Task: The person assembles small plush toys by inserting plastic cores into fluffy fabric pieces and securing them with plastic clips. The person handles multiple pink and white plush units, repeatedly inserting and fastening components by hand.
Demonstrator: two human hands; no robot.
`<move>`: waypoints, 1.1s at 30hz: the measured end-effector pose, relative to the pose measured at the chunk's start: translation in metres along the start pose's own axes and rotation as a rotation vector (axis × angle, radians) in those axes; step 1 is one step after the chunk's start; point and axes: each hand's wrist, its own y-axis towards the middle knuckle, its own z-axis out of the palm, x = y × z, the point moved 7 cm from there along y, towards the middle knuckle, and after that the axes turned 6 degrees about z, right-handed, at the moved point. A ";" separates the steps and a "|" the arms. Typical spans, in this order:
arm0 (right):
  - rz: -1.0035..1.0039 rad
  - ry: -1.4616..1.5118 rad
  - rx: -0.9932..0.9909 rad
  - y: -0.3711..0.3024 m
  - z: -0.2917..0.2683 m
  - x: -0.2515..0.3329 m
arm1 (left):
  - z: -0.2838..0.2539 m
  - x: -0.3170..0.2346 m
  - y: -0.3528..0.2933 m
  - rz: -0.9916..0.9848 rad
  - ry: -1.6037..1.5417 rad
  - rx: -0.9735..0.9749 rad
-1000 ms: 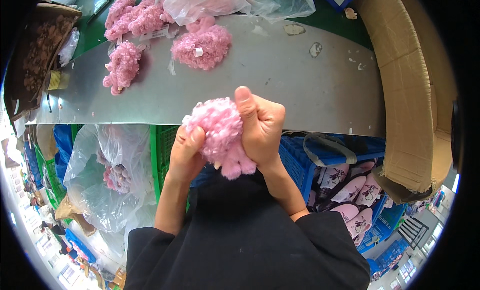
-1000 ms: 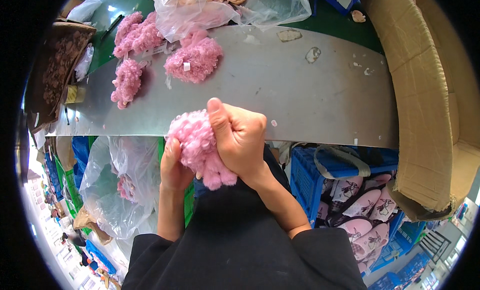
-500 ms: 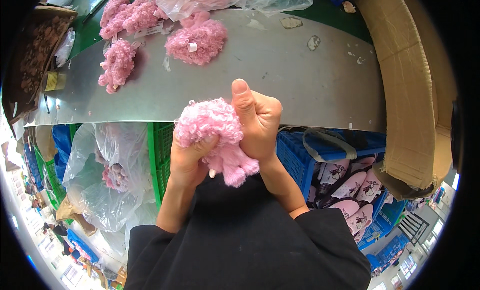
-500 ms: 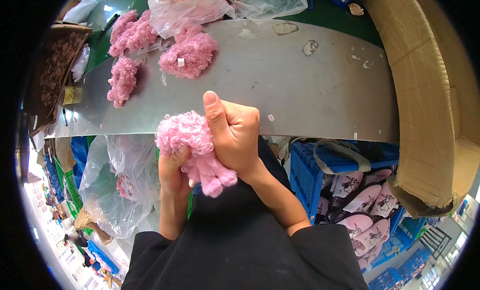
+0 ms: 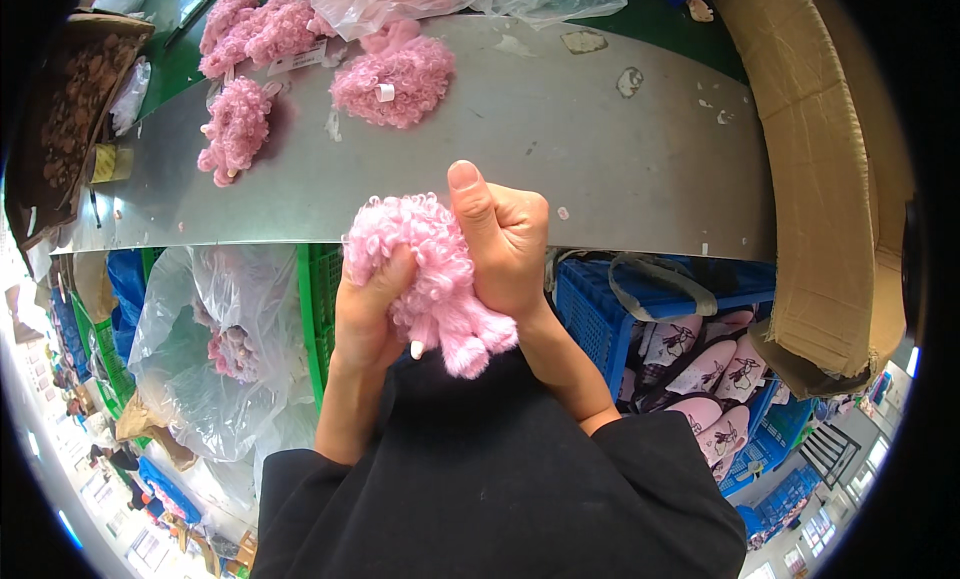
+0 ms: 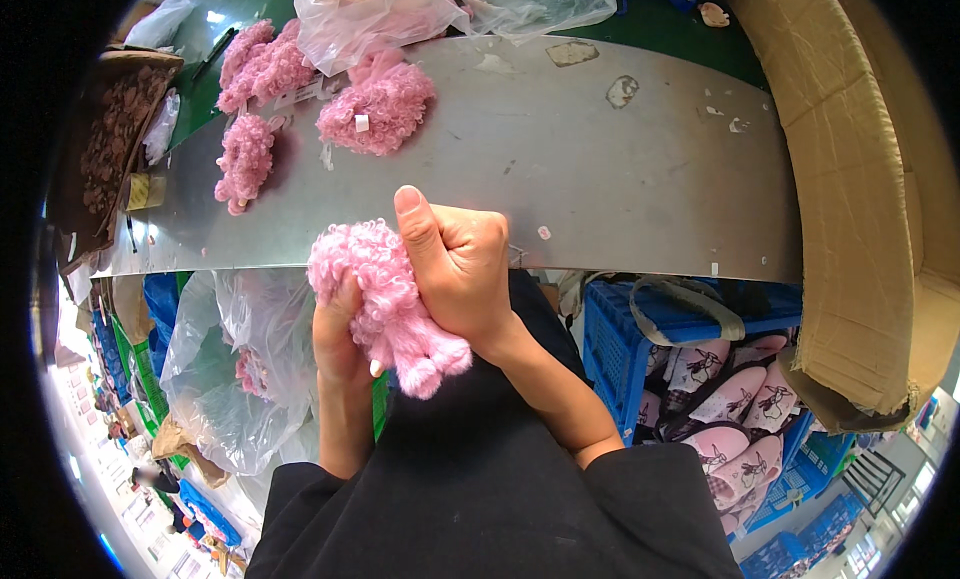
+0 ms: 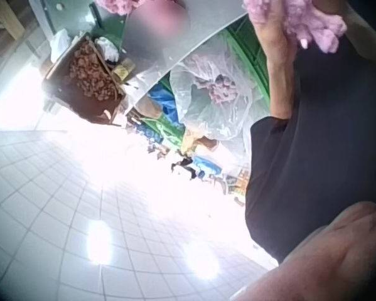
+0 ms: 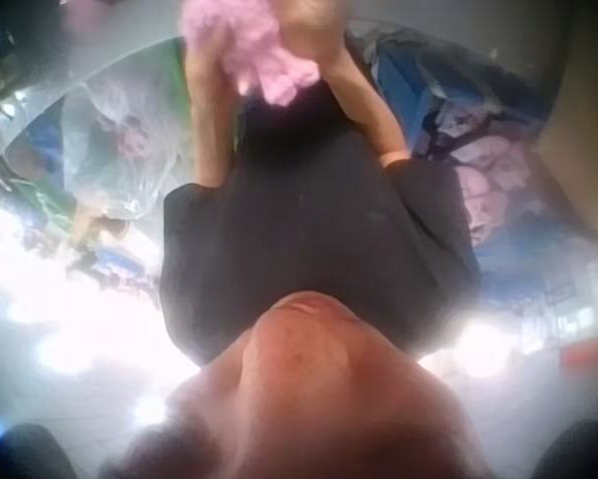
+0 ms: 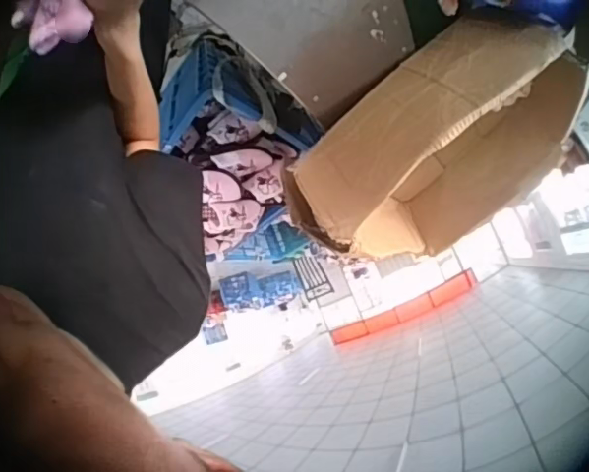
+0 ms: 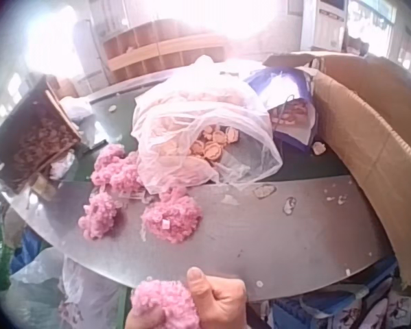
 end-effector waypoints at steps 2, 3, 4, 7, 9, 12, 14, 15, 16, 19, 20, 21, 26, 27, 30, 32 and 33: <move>0.060 0.050 0.000 -0.001 0.001 -0.008 | 0.003 -0.006 -0.002 0.066 0.138 0.030; 0.091 0.074 -0.001 -0.002 0.002 -0.011 | 0.004 -0.008 -0.003 0.097 0.206 0.046; 0.094 0.081 -0.001 -0.001 0.004 -0.012 | 0.002 -0.010 -0.001 0.100 0.229 0.046; 0.093 0.079 0.006 0.001 0.009 -0.015 | -0.002 -0.012 0.001 0.082 0.249 0.099; 0.078 0.045 0.014 0.005 0.008 -0.021 | -0.007 -0.012 0.001 0.074 0.267 0.119; -0.002 -0.032 0.006 0.006 0.011 -0.015 | -0.015 -0.009 0.000 0.036 0.216 0.094; 0.007 0.017 0.002 0.005 0.014 -0.017 | -0.018 -0.005 -0.001 0.048 0.152 0.082; 0.011 0.042 0.002 0.005 0.015 -0.018 | -0.019 -0.004 -0.002 0.058 0.121 0.063; -0.012 -0.034 0.005 0.005 0.015 -0.016 | -0.020 -0.004 -0.003 0.068 0.118 0.041; -0.052 -0.202 0.013 0.006 0.014 -0.012 | -0.025 -0.004 -0.006 0.086 0.096 -0.040; -0.049 -0.218 0.016 0.005 0.014 -0.012 | -0.027 -0.003 -0.006 0.086 0.081 -0.077; -0.047 -0.232 0.018 0.004 0.014 -0.012 | -0.029 -0.003 -0.005 0.087 0.067 -0.112; -0.003 0.004 0.014 0.002 0.016 -0.018 | -0.029 -0.006 -0.004 0.126 0.083 -0.033; 0.018 0.035 0.026 0.002 0.014 -0.018 | -0.028 -0.006 -0.004 0.122 0.095 -0.006; 0.046 0.099 0.035 0.002 0.012 -0.017 | -0.026 0.000 -0.006 0.062 0.091 0.047; 0.049 0.129 0.035 0.003 0.012 -0.015 | -0.022 0.003 -0.007 0.053 0.083 0.053; 0.050 0.142 0.038 0.003 0.012 -0.015 | -0.020 0.005 -0.007 0.049 0.078 0.054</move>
